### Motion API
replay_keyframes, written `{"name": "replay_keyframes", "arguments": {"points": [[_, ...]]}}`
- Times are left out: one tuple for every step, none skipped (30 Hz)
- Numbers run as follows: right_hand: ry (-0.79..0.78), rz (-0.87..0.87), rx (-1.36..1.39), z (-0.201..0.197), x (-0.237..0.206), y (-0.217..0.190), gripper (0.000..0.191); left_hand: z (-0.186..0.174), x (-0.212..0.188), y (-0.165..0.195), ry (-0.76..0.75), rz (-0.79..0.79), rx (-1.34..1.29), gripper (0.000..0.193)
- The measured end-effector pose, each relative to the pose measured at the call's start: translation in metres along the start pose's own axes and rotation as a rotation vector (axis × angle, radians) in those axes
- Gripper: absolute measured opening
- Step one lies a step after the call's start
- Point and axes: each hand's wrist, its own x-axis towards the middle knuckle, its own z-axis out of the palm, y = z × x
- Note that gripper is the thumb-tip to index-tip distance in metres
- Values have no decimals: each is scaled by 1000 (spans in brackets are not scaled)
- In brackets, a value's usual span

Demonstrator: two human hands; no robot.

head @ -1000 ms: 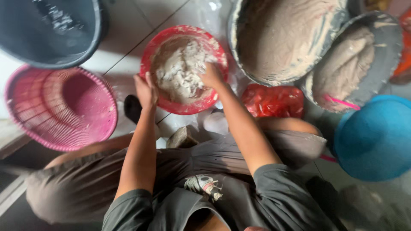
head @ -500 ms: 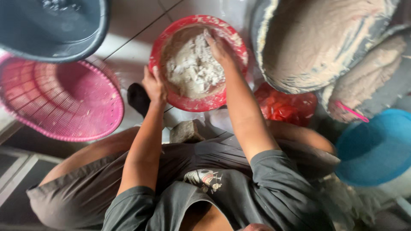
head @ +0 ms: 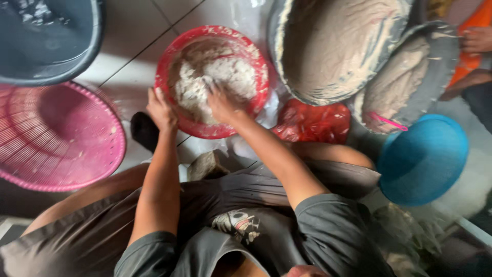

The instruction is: The person sits on the floor and mixes flour and water in a red bowl by hand to form a dough. They add water using a pink scoop and continue kneading until the mixture becomes a cohesive mass, then transfer the dough into a larger grey bowl.

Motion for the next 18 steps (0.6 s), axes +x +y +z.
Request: {"name": "replay_keyframes", "arguments": {"points": [[14, -15, 2, 0, -13, 3, 62, 0, -1, 4, -18, -17, 23, 48], [31, -40, 2, -3, -22, 6, 60, -1, -2, 9, -26, -32, 46, 47], [-49, -55, -66, -7, -27, 8, 47, -2, -2, 13, -29, -28, 58, 46], [-129, -68, -127, -12, -31, 11, 35, -3, -3, 18, -33, -22, 77, 45], [-207, -83, -181, -18, -29, 14, 23, -4, -2, 23, -27, -7, 79, 45], [-248, 25, -112, -24, -27, 16, 39, -5, -3, 27, -19, 7, 86, 45], [-287, 132, -37, -30, -24, 17, 56, -5, -2, 31, -13, 20, 97, 44], [-332, 241, 42, -34, -20, 17, 73, -5, -1, 33, -2, 38, 100, 44], [-288, 257, 37, -36, -18, 17, 76, -5, -2, 34, 6, 46, 105, 44], [-258, 271, 31, -36, -15, 17, 78, -4, -1, 33, 10, 41, 112, 44], [-235, 282, 29, -34, -14, 16, 81, -3, -3, 32, 2, 8, 87, 44], [-212, 270, 12, -32, -13, 16, 82, -3, -4, 30, -6, -14, 59, 45], [-176, 261, -12, -29, -13, 17, 83, -1, -3, 28, -11, -26, 23, 45], [-137, 247, -34, -27, -13, 19, 85, 0, -4, 27, -10, -17, 37, 45], [-107, 238, -15, -25, -11, 20, 78, 0, -4, 25, -5, -8, 57, 45], [-75, 229, 4, -23, -10, 23, 72, 0, -4, 23, 0, 1, 78, 45], [-38, 222, 24, -23, -6, 25, 67, 0, -4, 22, -1, 1, 90, 45], [21, 244, 34, -25, -2, 27, 59, 0, -4, 21, -3, 4, 97, 45]]}}
